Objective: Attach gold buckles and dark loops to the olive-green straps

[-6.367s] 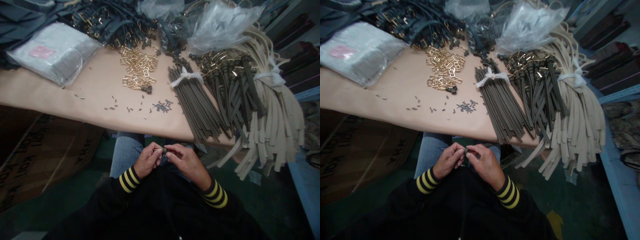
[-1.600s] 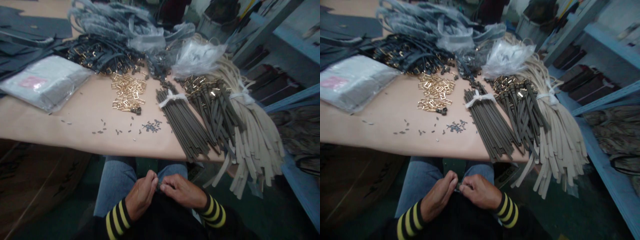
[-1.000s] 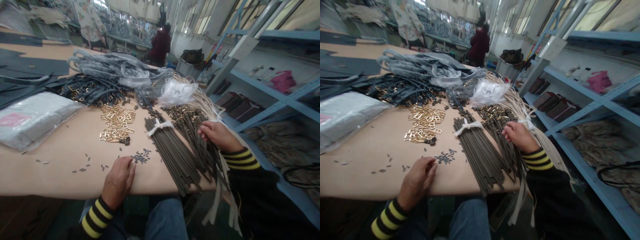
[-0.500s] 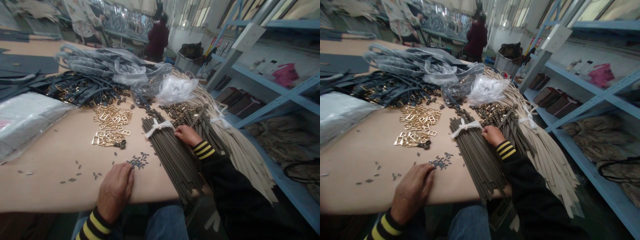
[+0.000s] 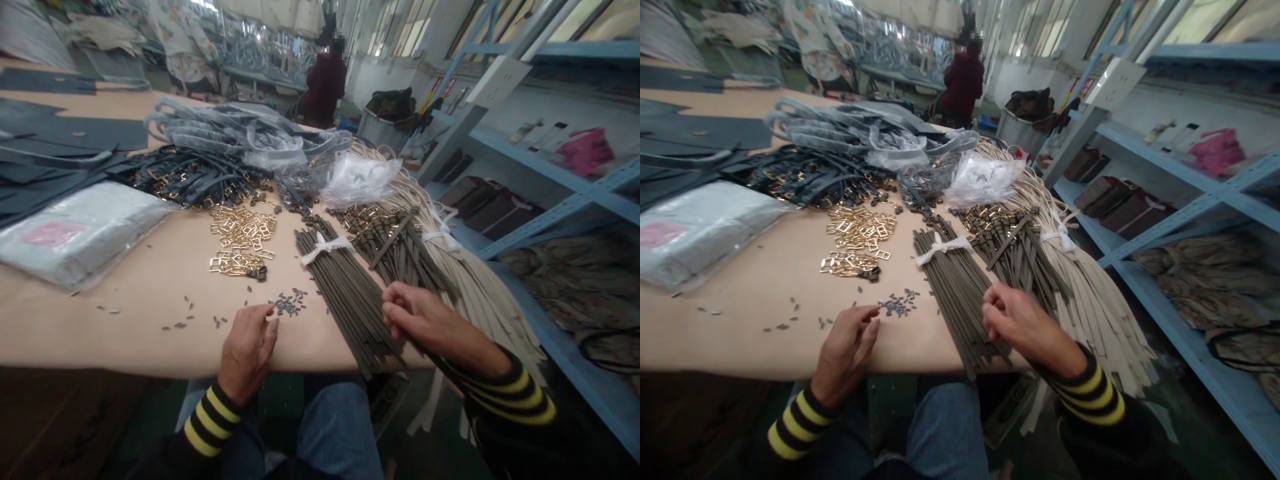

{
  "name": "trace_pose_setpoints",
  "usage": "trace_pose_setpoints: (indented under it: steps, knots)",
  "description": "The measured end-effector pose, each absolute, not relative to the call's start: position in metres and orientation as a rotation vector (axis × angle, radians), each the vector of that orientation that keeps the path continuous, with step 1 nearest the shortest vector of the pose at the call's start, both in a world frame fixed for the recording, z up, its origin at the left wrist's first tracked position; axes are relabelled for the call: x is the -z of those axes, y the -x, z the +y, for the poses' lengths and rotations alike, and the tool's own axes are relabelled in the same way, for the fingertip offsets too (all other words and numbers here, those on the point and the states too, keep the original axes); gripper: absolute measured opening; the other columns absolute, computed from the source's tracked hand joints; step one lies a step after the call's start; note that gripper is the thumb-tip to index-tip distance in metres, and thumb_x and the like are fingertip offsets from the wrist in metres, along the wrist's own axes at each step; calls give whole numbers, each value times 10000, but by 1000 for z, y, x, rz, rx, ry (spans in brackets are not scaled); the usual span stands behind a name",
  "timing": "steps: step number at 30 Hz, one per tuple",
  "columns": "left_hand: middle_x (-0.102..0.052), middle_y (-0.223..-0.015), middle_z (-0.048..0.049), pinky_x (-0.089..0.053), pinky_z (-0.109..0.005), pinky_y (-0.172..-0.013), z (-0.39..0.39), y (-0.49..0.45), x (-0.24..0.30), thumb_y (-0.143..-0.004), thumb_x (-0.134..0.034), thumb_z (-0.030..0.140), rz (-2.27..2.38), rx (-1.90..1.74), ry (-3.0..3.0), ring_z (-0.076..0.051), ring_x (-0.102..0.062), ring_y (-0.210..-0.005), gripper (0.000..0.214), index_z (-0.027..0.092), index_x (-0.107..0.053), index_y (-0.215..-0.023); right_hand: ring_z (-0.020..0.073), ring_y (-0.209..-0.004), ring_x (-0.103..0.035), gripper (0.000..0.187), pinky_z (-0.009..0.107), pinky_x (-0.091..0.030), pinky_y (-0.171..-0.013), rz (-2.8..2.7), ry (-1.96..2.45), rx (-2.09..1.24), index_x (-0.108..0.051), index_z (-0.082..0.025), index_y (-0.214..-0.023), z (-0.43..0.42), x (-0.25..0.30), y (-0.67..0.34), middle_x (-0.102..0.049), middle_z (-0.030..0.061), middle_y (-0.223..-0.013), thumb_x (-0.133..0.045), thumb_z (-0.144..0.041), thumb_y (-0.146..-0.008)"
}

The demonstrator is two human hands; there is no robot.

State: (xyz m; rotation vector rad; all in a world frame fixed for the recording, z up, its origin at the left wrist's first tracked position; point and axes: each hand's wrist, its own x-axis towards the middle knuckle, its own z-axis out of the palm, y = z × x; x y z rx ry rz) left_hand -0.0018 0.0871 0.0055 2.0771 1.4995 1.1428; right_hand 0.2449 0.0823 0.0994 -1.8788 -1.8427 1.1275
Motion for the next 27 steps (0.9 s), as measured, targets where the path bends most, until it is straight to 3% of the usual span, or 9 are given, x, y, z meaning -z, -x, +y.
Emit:
trace_pose_setpoints:
  steps: [3, 7, 10, 15, 25, 27]
  knots:
    - [-563, -635, -15, -426, -237, -500, 67, -3, -18, -815, -349, 376, 1372, -980, -1530, -115, -507, -529, 319, 133, -519, -933, 76, -445, -506, 92, 182, -385, -438, -1653, 1696, -1639, -389, -177, -713, 37, -89, -218, -511, -33, -579, -395, -242, -778]
    - [-400, -445, 68, -245, -159, -328, 40, -3, -19, -768, -410, 450, 1209, -861, -1003, -37, -302, -336, 334, 140, -501, -686, 51, -438, -482, 108, 160, -360, -427, -1466, 1515, -1966, -391, -165, -716, 2, -59, -192, -509, -35, -604, -436, -245, -773]
    - [-355, -413, 83, -176, -139, -310, 23, 2, -11, -736, -455, 467, 1208, -814, -848, -20, -252, -316, 355, 143, -453, -591, 47, -458, -482, 129, 165, -364, -452, -1363, 1428, -2017, -428, -147, -724, -7, -38, -181, -526, -24, -618, -475, -261, -760]
    - [-366, -391, 87, -188, -134, -304, 2, -1, -5, -715, -492, 453, 1202, -736, -805, -16, -260, -306, 339, 146, -437, -580, 51, -503, -501, 198, 181, -409, -494, -1148, 1339, -2015, -490, -122, -792, -7, -23, -161, -559, -1, -677, -538, -300, -719]
    - [-363, -400, 102, -187, -114, -312, 9, 12, 6, -642, -600, 401, 1159, -954, -528, -5, -263, -321, 341, 155, -373, -577, 48, -476, -541, 214, 153, -420, -467, -994, 1151, -2138, -520, -104, -724, -13, -21, -168, -609, 15, -624, -603, -300, -704]
    - [-365, -404, 105, -196, -110, -313, 13, 23, 13, -606, -632, 395, 1229, -994, -463, -5, -276, -326, 366, 160, -353, -568, 56, -463, -553, 214, 150, -416, -434, -920, 1098, -2146, -532, -108, -794, -15, -24, -177, -630, 32, -660, -609, -289, -708]
